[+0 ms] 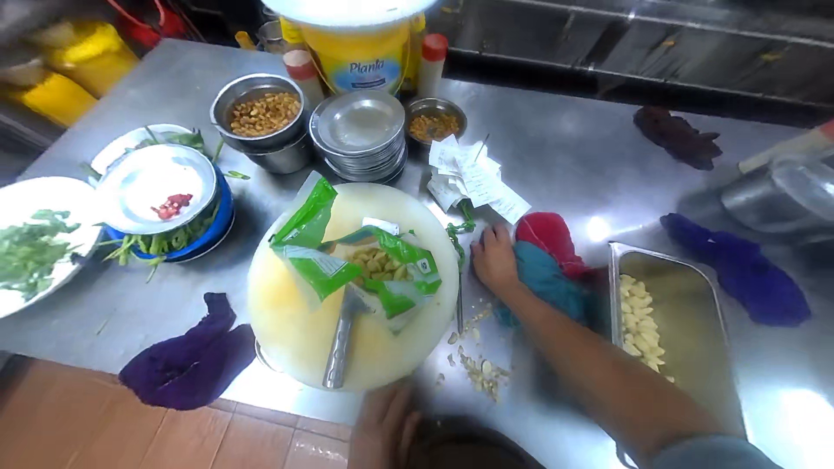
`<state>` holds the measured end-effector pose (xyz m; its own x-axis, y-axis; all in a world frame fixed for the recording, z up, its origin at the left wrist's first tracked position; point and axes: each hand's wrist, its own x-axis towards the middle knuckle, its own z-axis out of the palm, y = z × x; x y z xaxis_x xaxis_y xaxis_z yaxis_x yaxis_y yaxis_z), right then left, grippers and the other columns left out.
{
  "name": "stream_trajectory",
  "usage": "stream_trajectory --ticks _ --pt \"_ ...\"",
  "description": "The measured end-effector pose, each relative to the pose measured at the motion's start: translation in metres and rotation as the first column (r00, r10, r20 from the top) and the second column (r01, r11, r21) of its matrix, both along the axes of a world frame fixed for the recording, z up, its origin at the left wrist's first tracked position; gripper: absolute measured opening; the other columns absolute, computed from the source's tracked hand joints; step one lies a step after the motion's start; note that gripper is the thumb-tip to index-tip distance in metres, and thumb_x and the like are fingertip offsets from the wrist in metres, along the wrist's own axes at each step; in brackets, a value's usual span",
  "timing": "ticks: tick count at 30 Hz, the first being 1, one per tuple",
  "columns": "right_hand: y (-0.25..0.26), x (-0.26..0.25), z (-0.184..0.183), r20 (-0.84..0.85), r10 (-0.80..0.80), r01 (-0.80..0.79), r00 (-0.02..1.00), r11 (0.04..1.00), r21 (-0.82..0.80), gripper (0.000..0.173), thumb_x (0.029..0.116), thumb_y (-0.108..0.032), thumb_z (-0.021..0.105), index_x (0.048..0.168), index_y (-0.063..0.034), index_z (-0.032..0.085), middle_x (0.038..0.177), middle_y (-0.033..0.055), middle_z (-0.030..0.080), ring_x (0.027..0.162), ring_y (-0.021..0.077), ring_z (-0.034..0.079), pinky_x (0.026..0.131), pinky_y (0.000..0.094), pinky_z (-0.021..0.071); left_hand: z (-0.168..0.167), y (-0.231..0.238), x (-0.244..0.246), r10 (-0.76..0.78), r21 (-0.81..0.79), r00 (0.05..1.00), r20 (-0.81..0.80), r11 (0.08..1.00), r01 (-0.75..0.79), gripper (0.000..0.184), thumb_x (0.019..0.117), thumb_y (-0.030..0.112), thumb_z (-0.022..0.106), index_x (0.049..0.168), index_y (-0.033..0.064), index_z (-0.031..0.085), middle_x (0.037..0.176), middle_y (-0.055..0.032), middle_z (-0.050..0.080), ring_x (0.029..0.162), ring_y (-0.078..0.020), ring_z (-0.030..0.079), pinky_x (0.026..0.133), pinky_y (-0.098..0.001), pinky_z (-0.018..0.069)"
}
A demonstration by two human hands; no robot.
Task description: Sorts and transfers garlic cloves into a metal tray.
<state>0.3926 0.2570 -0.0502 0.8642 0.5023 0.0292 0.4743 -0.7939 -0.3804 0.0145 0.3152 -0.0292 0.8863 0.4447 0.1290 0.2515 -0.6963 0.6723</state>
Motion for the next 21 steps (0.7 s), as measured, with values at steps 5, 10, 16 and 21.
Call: stream_trajectory --ticks 5,10,16,21 --pt "-0.029 -0.031 -0.013 0.025 0.254 -0.255 0.967 0.962 0.101 0.039 0.1059 -0.011 0.048 0.140 0.0039 0.058 0.149 0.0239 0.053 0.141 0.0396 0.048 0.117 0.0594 0.0360 -0.044 -0.025 0.006 0.000 0.166 0.995 0.102 0.986 -0.017 0.057 0.1034 0.051 0.051 0.139 0.0076 0.060 0.133 -0.0170 0.065 0.125 -0.0291 0.062 0.107 -0.0476 0.0492" --pt "-0.079 -0.098 -0.015 0.068 0.480 -0.480 0.875 0.839 0.257 0.033 0.0932 0.002 0.056 0.119 -0.0045 0.075 0.131 0.0120 0.069 0.128 0.0289 0.062 0.109 0.0470 0.0500 -0.043 -0.047 0.037 -0.159 0.202 0.987 0.030 0.968 0.150 0.071 0.1047 0.056 0.042 0.142 -0.0022 0.056 0.145 -0.0193 0.059 0.135 -0.0310 0.057 0.112 -0.0506 0.0459" --pt "-0.071 -0.113 0.018 -0.147 0.216 -0.179 0.965 0.957 0.230 0.024 0.0964 -0.016 0.066 0.115 -0.0017 0.072 0.112 0.0168 0.067 0.100 0.0300 0.068 0.087 0.0463 0.0587 -0.044 -0.081 0.091 -0.201 0.092 0.975 0.091 0.977 0.193 0.064 0.1013 0.046 0.057 0.143 -0.0027 0.055 0.145 -0.0230 0.056 0.134 -0.0343 0.057 0.111 -0.0489 0.0472" --pt "-0.024 -0.081 0.050 -0.585 -0.033 -0.009 0.810 0.998 -0.069 0.036 0.1013 -0.036 0.062 0.098 -0.0022 0.072 0.094 0.0186 0.070 0.090 0.0352 0.069 0.078 0.0571 0.0546 -0.042 -0.080 0.093 -0.088 -0.011 0.988 0.130 0.996 0.090 0.057 0.0981 0.035 0.063 0.138 -0.0061 0.057 0.142 -0.0320 0.053 0.131 -0.0371 0.058 0.107 -0.0420 0.0519"
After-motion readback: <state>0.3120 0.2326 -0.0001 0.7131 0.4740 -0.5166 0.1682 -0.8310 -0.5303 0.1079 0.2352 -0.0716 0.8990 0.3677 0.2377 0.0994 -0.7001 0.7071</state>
